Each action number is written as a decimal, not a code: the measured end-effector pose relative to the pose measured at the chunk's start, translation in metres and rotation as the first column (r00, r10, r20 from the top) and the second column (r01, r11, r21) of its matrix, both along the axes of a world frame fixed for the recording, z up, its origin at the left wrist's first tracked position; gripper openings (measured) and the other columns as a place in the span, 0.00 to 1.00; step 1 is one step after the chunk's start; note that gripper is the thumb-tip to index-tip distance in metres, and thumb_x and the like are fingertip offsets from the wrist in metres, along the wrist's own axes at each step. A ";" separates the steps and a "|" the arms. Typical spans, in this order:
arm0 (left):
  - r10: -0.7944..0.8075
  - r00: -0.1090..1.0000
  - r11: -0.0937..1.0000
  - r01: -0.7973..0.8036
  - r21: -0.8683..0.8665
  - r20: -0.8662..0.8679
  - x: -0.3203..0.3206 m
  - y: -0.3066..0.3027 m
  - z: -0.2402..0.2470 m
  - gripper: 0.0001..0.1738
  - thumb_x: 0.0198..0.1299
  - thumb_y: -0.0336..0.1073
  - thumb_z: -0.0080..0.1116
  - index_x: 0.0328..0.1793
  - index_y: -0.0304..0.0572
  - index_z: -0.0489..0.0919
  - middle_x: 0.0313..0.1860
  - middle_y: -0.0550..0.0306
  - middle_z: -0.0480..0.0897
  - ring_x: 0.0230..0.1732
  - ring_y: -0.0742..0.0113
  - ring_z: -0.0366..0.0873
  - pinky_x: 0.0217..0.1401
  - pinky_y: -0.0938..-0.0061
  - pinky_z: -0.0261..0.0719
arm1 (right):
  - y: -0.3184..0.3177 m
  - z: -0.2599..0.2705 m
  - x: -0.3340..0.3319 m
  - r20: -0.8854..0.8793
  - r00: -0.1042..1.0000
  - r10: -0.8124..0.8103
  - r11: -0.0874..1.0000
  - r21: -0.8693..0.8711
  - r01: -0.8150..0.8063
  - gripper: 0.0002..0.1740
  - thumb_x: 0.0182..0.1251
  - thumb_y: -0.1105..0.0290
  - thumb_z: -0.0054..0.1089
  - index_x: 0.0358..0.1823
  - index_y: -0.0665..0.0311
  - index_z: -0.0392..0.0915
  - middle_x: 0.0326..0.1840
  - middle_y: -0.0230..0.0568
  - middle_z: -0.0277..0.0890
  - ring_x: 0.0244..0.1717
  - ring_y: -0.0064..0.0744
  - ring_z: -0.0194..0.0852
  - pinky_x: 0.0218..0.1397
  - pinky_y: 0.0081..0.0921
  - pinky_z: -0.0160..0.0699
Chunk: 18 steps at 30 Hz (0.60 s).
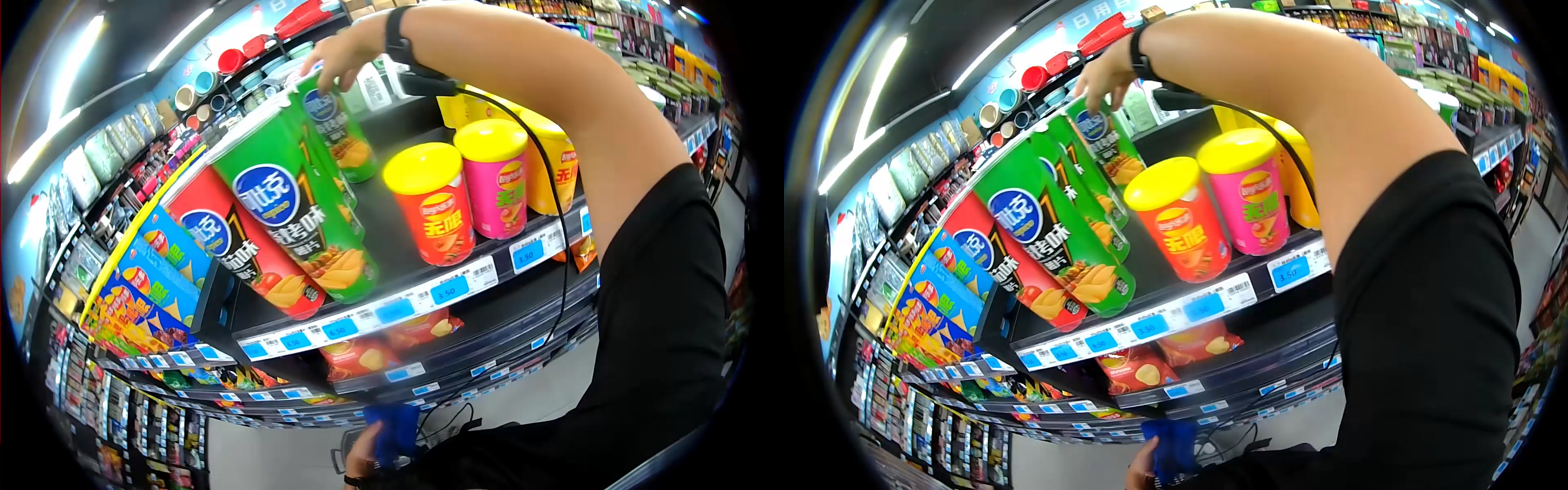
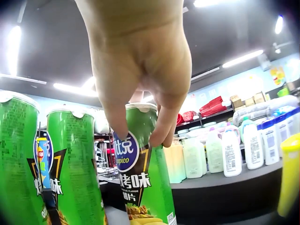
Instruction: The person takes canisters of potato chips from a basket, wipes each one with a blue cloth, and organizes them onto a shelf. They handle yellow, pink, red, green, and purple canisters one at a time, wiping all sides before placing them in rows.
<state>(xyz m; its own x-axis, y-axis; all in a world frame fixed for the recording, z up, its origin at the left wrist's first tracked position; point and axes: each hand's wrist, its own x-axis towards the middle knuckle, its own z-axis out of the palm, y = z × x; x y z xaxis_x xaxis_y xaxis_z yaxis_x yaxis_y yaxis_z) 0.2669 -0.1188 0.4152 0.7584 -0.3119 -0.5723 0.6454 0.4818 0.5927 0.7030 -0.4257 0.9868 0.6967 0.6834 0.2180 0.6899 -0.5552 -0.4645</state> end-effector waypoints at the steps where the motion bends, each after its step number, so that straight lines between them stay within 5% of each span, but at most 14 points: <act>1: 0.004 1.000 1.000 -0.004 0.011 -0.008 -0.005 0.003 -0.009 0.34 0.75 0.48 0.51 0.79 0.33 0.63 0.72 0.44 0.74 0.68 0.52 0.76 0.71 0.57 0.74 | 0.002 -0.003 -0.005 0.034 0.999 -0.016 1.000 0.024 0.015 0.40 0.63 0.66 0.72 0.77 0.60 0.66 0.69 0.55 0.71 0.62 0.41 0.80 0.60 0.28 0.88; 3: 0.009 1.000 1.000 -0.009 0.025 0.003 -0.006 0.001 -0.013 0.34 0.75 0.48 0.51 0.79 0.34 0.63 0.72 0.44 0.74 0.69 0.52 0.76 0.71 0.57 0.74 | 0.004 -0.005 0.005 0.041 0.997 0.071 0.997 0.034 -0.072 0.39 0.63 0.66 0.72 0.76 0.60 0.67 0.66 0.52 0.76 0.58 0.39 0.83 0.59 0.27 0.88; 6: 0.057 0.991 0.997 -0.062 0.036 0.118 -0.001 -0.048 0.069 0.35 0.75 0.48 0.50 0.80 0.34 0.61 0.73 0.44 0.73 0.71 0.52 0.74 0.72 0.57 0.73 | 0.004 -0.006 -0.003 0.035 0.997 0.062 0.998 0.007 -0.062 0.38 0.64 0.66 0.72 0.75 0.58 0.68 0.62 0.49 0.79 0.54 0.35 0.85 0.58 0.25 0.88; 8: 0.050 0.988 0.995 -0.036 -0.098 0.147 0.001 -0.060 0.080 0.35 0.75 0.47 0.50 0.80 0.34 0.60 0.74 0.44 0.72 0.72 0.52 0.71 0.73 0.57 0.72 | 0.006 -0.008 0.003 0.042 0.996 0.076 0.997 0.017 -0.077 0.37 0.64 0.66 0.71 0.75 0.56 0.69 0.60 0.48 0.80 0.52 0.33 0.85 0.55 0.23 0.88; 12: 0.075 0.989 0.966 -0.041 -0.255 0.124 0.001 -0.070 0.087 0.33 0.76 0.45 0.50 0.79 0.33 0.62 0.73 0.44 0.73 0.71 0.52 0.73 0.73 0.57 0.72 | 0.015 -0.012 0.011 0.205 0.974 0.096 0.994 -0.077 -0.082 0.35 0.65 0.66 0.70 0.74 0.56 0.70 0.54 0.46 0.83 0.47 0.31 0.85 0.47 0.24 0.87; 13: 0.086 0.995 0.984 -0.077 -0.158 0.051 -0.002 -0.069 0.085 0.32 0.76 0.46 0.50 0.79 0.33 0.63 0.71 0.44 0.74 0.70 0.52 0.75 0.72 0.57 0.74 | 0.017 -0.010 0.010 0.299 0.951 0.081 0.989 -0.141 -0.040 0.34 0.65 0.64 0.71 0.73 0.57 0.71 0.52 0.44 0.84 0.48 0.29 0.86 0.47 0.22 0.87; 15: 0.129 0.990 0.992 -0.127 0.021 -0.063 0.005 -0.065 0.073 0.31 0.76 0.46 0.50 0.77 0.34 0.65 0.69 0.44 0.77 0.66 0.53 0.78 0.71 0.59 0.76 | 0.030 -0.019 0.042 0.204 0.970 0.134 0.990 0.005 -0.138 0.36 0.64 0.62 0.72 0.74 0.55 0.70 0.45 0.45 0.86 0.32 0.28 0.86 0.36 0.27 0.88; 18: 0.072 0.997 0.996 -0.072 -0.046 -0.012 0.015 -0.050 0.037 0.30 0.76 0.46 0.50 0.77 0.34 0.66 0.68 0.45 0.78 0.65 0.55 0.79 0.70 0.61 0.77 | 0.036 -0.024 0.056 0.076 0.983 0.165 0.981 0.089 -0.172 0.39 0.64 0.65 0.74 0.77 0.52 0.67 0.48 0.47 0.84 0.37 0.35 0.88 0.39 0.29 0.92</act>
<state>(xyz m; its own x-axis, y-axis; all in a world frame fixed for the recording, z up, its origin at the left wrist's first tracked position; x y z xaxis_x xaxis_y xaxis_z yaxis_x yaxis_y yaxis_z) 0.2824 -0.1692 0.4526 0.7738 -0.2832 -0.5666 0.6143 0.5538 0.5621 0.7588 -0.3894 0.9626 0.5548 0.7635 0.3307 0.8016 -0.3840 -0.4583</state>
